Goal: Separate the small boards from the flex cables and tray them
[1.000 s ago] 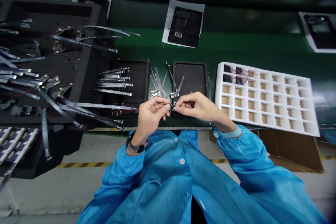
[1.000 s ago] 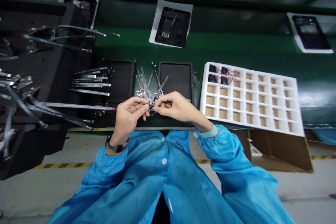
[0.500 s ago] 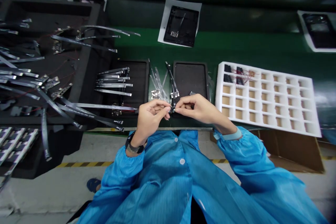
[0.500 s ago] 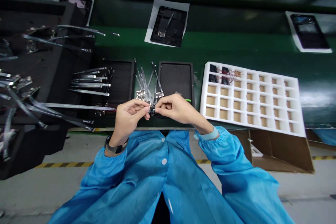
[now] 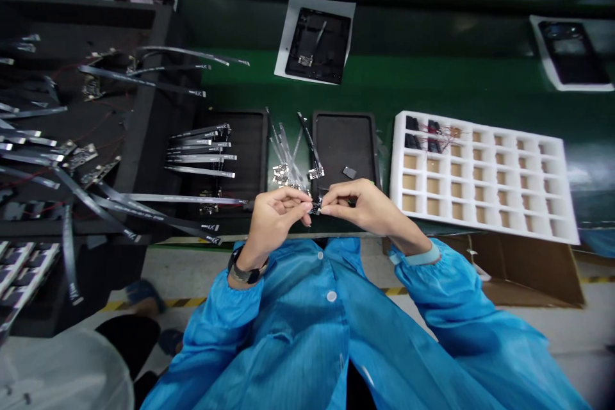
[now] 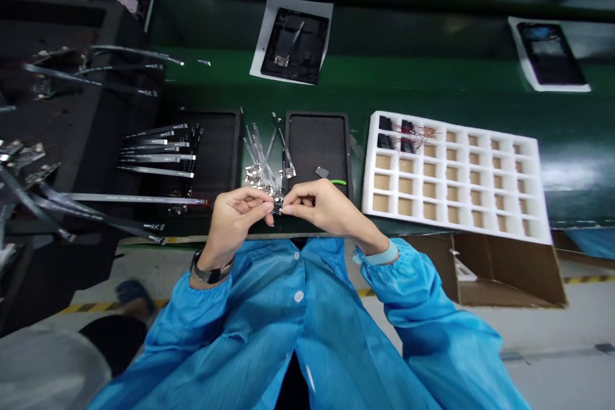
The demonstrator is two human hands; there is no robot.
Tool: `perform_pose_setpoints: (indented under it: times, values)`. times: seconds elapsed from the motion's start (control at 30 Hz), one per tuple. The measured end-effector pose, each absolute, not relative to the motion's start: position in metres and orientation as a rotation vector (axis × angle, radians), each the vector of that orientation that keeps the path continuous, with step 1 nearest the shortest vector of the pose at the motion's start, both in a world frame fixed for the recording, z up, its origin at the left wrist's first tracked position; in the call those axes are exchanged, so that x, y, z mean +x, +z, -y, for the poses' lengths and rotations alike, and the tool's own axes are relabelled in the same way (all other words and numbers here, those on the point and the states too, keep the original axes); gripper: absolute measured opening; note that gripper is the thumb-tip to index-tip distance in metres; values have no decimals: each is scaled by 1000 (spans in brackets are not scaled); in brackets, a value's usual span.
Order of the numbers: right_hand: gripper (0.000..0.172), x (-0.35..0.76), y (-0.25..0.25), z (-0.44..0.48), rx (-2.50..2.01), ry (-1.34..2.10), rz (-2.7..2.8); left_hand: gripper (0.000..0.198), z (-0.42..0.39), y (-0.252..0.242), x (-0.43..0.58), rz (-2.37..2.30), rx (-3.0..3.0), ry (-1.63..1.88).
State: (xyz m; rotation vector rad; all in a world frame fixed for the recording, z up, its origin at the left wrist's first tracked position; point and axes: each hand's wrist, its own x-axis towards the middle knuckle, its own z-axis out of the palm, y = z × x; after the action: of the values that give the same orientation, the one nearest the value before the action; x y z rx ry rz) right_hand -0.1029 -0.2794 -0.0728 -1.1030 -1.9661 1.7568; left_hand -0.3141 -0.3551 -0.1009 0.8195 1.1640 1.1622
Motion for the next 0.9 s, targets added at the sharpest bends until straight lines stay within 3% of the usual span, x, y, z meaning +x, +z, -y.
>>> perform_pose_setpoints:
  times: [0.23, 0.53, 0.7, 0.9]
  values:
    - [42, -97, -74, 283, -1084, 1764, 1973, 19, 356, -102, -310, -1144, 832, 1125]
    - [37, -91, -77, 285, -1083, 1768, 1961, 13, 358, -98, -302, -1209, 914, 1167]
    - [28, -73, -78, 283, -1071, 1707, 1944, 5, 350, -97, -287, -1329, 1321, 1348]
    - [19, -47, -77, 279, -1246, 1347, 1958, 15, 330, -101, -280, -1256, 1858, 1511]
